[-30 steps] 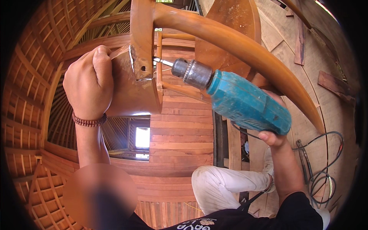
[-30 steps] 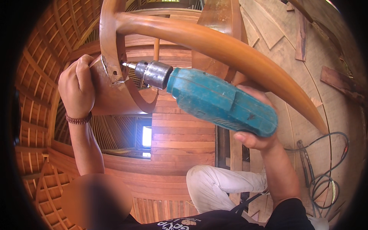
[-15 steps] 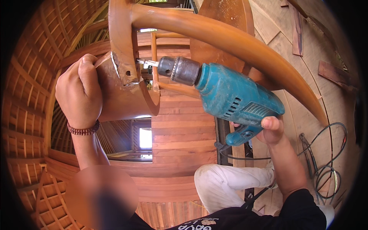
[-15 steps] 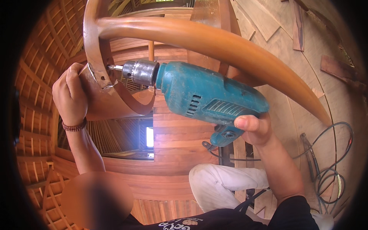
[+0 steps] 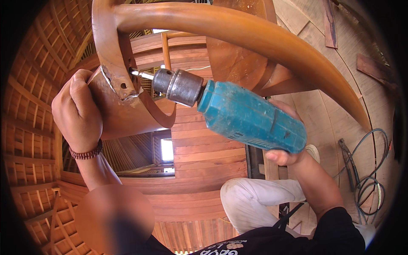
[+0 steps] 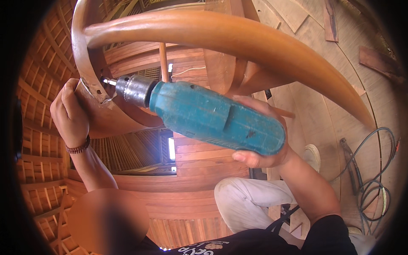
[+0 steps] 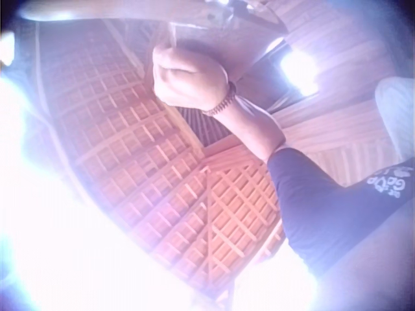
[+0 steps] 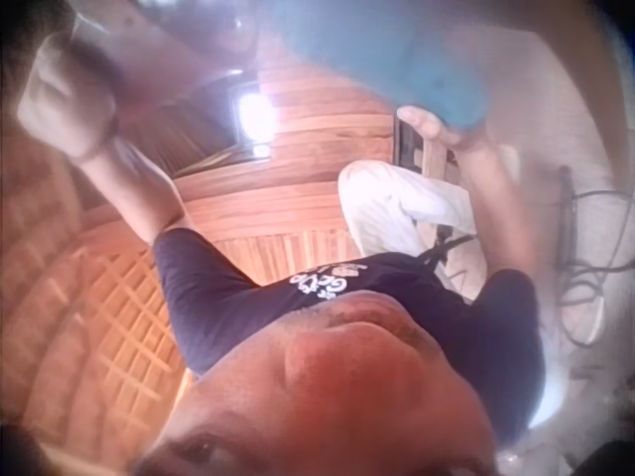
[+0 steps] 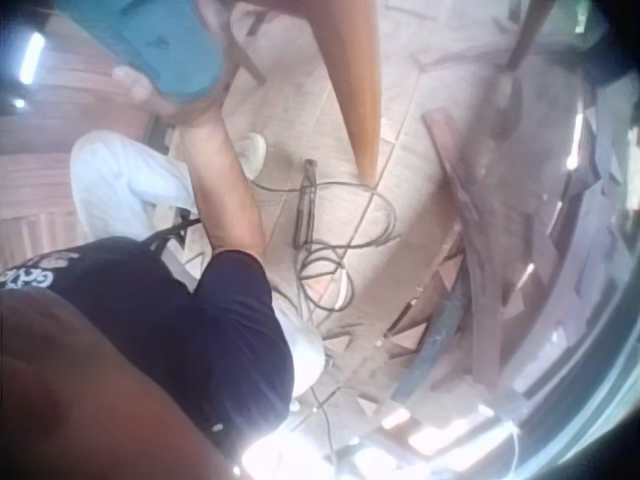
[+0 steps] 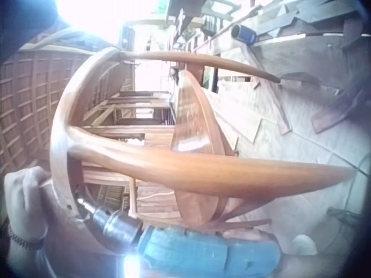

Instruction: The person uses a corded drill to drive screws into a wooden chair, securing the backrest to the seat. They repeatedly position the chair, insert screws, and operate the drill to fasten the components together.

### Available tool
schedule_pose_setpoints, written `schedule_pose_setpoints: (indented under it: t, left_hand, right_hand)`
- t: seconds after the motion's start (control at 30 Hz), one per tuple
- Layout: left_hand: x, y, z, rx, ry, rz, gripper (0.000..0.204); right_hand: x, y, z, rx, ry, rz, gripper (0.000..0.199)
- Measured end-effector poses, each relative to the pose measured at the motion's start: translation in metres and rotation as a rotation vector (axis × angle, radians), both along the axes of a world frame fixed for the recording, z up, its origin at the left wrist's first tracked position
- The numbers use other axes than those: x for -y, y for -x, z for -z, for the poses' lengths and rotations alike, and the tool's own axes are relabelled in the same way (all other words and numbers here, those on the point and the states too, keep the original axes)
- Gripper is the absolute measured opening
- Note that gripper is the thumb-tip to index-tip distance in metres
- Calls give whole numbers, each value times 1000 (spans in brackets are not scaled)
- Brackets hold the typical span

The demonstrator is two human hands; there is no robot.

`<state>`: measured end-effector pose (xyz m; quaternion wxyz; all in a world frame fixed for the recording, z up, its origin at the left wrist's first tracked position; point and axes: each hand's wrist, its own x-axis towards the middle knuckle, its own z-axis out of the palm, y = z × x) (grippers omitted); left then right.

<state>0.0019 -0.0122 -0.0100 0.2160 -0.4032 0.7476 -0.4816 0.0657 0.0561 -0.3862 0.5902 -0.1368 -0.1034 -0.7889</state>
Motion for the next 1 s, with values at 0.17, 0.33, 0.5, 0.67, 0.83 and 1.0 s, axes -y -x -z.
schedule_pose_setpoints:
  t: [0.17, 0.33, 0.5, 0.67, 0.83, 1.0]
  left_hand:
    - [-3, 0, -2, 10, 0, 13, 42]
    - [-7, 21, -4, 45, -4, -121, 44]
    - [5, -12, 0, -10, -22, 18, 41]
    - [-5, 39, -11, 69, -15, 62, 38]
    - [7, -12, 2, 76, 27, 99, 40]
    - [-4, -1, -1, 100, 48, 50, 38]
  right_hand:
    - [-10, 6, 3, -33, -46, -4, 89]
    - [-4, 37, -2, 151, -30, -305, 90]
    - [9, 33, 9, -70, -51, -151, 91]
    - [24, 61, 4, -77, -22, -88, 93]
    - [20, 37, 13, -93, -95, -99, 93]
    - [17, 56, 10, -224, -127, -107, 99]
